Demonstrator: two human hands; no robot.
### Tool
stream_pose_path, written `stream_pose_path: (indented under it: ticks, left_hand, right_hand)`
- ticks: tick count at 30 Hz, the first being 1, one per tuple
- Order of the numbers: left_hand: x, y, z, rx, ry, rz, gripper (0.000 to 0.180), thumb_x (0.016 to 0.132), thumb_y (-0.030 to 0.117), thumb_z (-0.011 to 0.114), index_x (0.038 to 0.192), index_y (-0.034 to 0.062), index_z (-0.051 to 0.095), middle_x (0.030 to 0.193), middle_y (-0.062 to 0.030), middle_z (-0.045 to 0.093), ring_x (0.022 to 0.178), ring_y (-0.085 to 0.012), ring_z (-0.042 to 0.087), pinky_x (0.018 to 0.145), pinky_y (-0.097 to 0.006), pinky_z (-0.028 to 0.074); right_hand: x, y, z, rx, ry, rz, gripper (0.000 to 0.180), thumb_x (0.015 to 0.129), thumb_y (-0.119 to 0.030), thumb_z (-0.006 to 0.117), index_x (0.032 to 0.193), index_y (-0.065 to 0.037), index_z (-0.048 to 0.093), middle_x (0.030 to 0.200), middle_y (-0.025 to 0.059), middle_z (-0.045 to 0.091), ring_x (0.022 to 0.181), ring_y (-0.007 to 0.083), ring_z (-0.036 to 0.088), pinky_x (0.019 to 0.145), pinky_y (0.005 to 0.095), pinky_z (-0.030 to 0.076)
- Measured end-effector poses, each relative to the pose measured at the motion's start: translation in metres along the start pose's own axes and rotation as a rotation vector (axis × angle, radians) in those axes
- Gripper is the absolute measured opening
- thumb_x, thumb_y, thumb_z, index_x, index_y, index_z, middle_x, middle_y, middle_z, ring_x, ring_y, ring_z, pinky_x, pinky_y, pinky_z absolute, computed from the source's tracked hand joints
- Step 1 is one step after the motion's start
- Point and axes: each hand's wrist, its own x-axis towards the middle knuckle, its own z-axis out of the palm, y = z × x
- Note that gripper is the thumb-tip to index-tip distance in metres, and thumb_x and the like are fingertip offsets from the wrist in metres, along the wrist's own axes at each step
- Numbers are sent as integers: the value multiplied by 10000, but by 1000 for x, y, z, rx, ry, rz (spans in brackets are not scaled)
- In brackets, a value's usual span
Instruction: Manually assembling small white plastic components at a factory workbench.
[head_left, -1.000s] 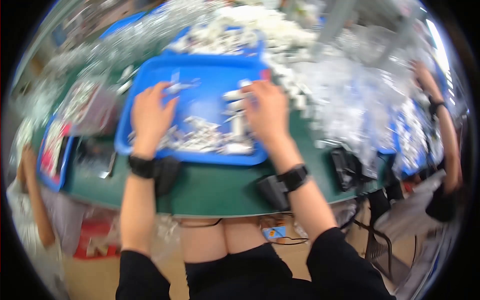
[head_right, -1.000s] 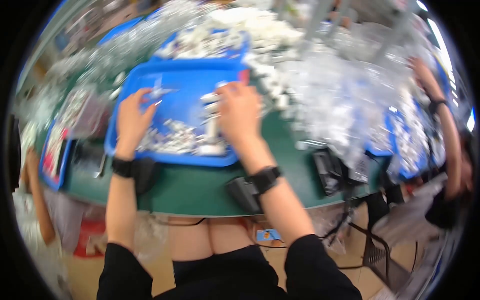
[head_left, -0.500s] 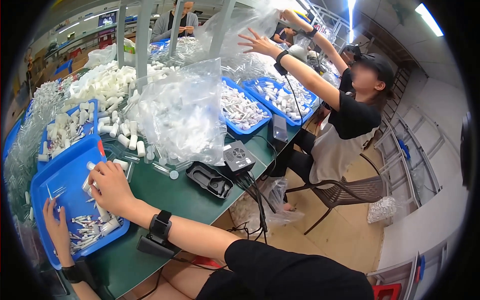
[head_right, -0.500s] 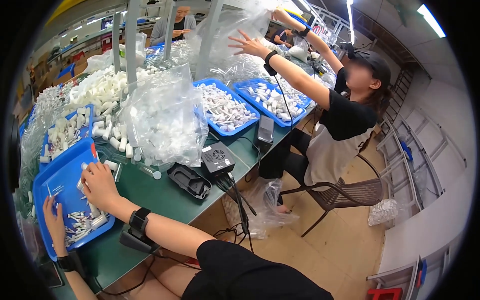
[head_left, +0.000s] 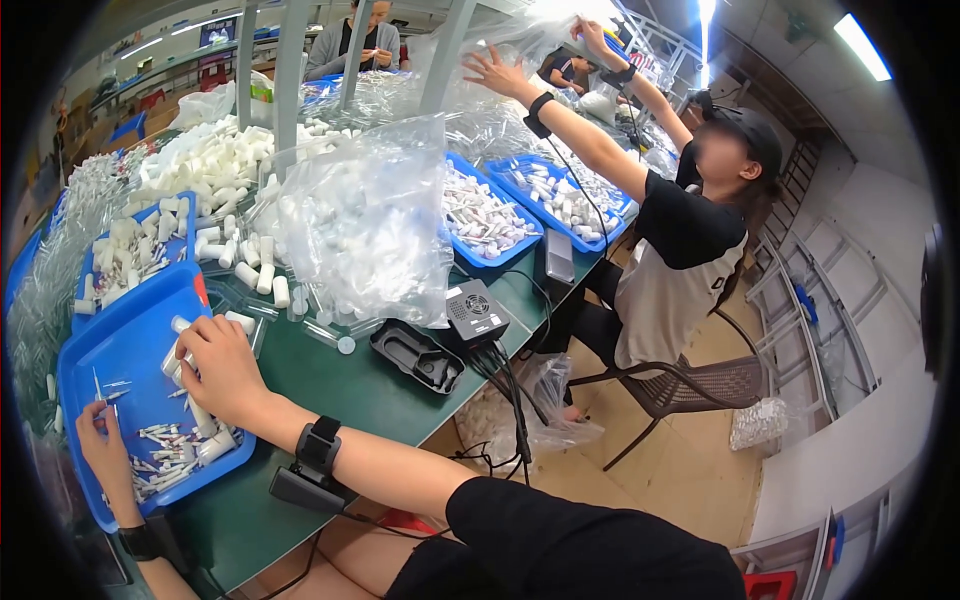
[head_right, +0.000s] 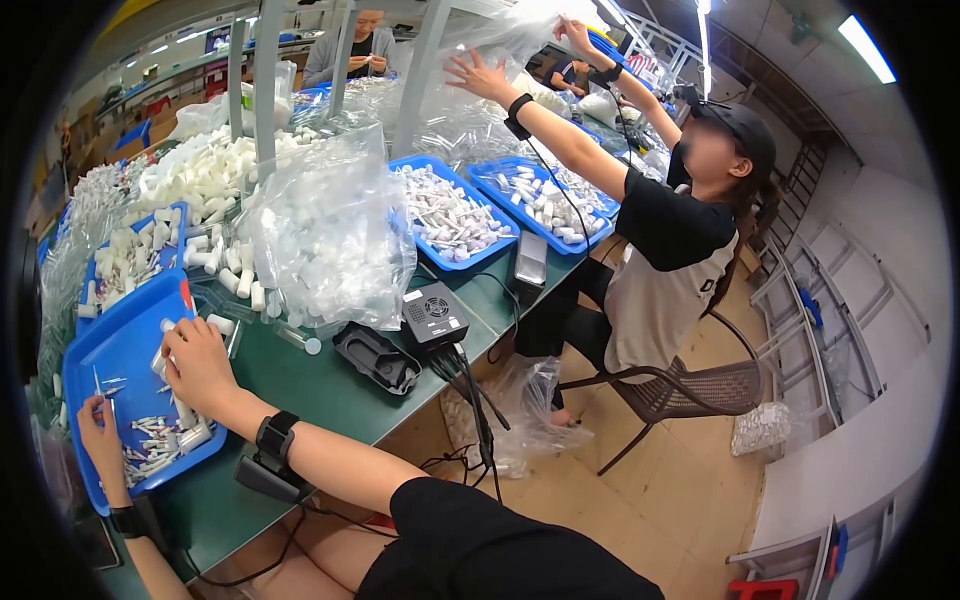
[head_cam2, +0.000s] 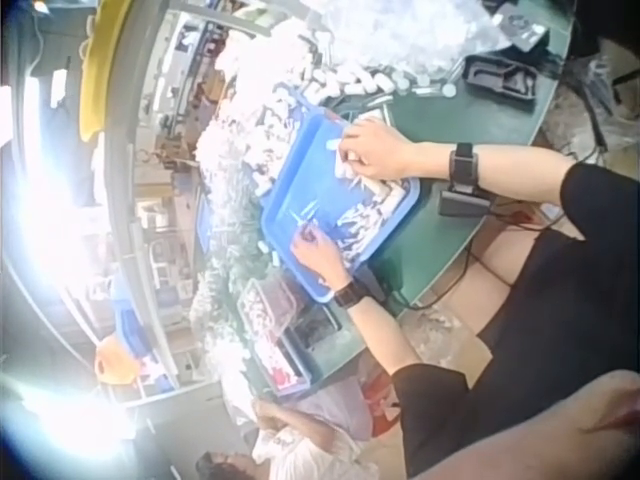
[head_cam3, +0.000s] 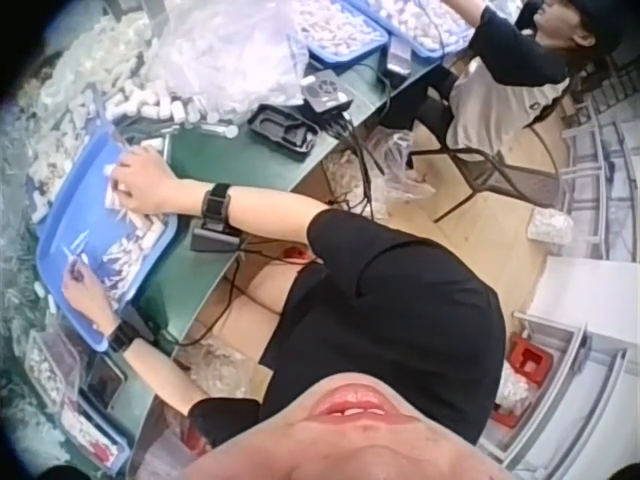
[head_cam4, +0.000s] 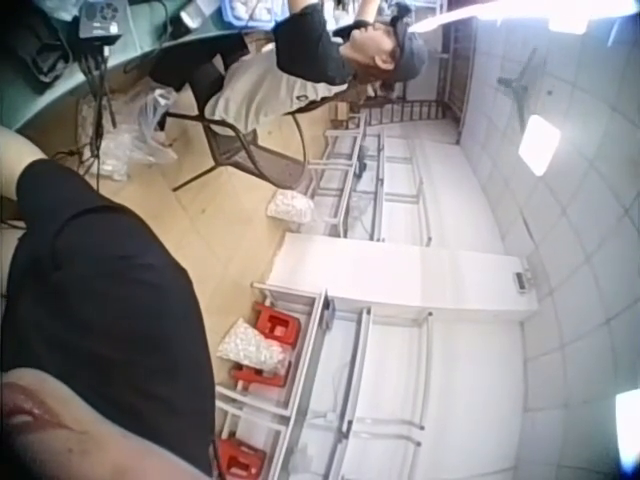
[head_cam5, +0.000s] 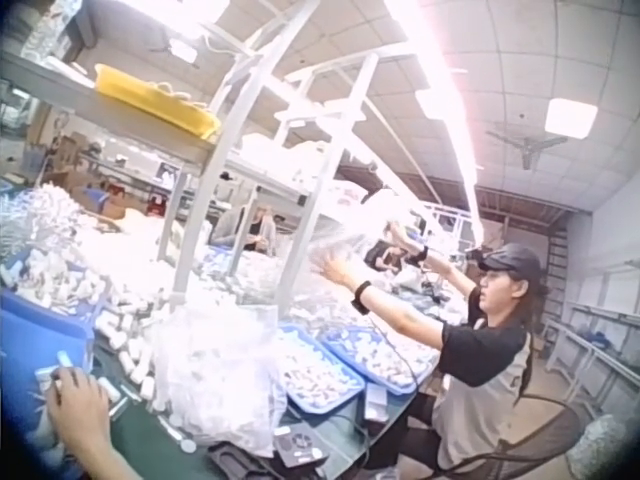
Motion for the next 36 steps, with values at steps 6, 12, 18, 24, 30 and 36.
stream_pose_path:
  ticks: [6,12,18,24,30,36]
  left_hand:
    - [-1,0,-2,-9,35,-3,118,832,97,537,901,2,524,884,-104,524,747,-202,500,708,-305,408]
    - [-1,-1,-4,87,-51,-12,85,800,42,542,792,-9,475,802,-107,507,720,-199,496,675,-305,405]
    - [-2,-2,-3,-31,-38,-69,101,796,20,541,834,6,448,764,-92,481,687,-186,476,652,-295,407]
    - [3,8,-7,-76,70,-121,132,826,75,543,931,10,499,845,-95,546,747,-180,508,700,-285,417]
    - [2,23,-9,-133,114,-29,202,835,123,560,994,0,538,935,-90,566,853,-178,524,808,-284,398]
    - [3,12,-2,-138,146,42,188,835,124,570,987,14,548,953,-63,570,897,-157,527,832,-276,394]
  right_hand:
    - [-1,-1,1,-3,-4,-2,96,670,-51,570,755,-67,529,816,79,485,834,253,459,771,350,349]
    - [-1,2,0,-19,10,-14,91,666,-59,575,743,-70,527,815,71,486,824,247,459,759,347,346]
    - [-2,2,2,-6,2,-8,92,663,-64,575,740,-68,524,812,79,485,831,252,457,771,354,347]
    - [1,0,1,-4,-2,-4,116,664,-66,572,769,-65,523,826,79,483,838,257,457,776,355,348]
    - [14,-5,-22,-33,285,47,285,684,-85,571,957,-59,492,936,103,479,875,278,460,773,373,352]
    - [26,-18,-98,-180,522,139,188,734,-87,551,911,-52,499,925,102,504,860,261,497,726,370,366]
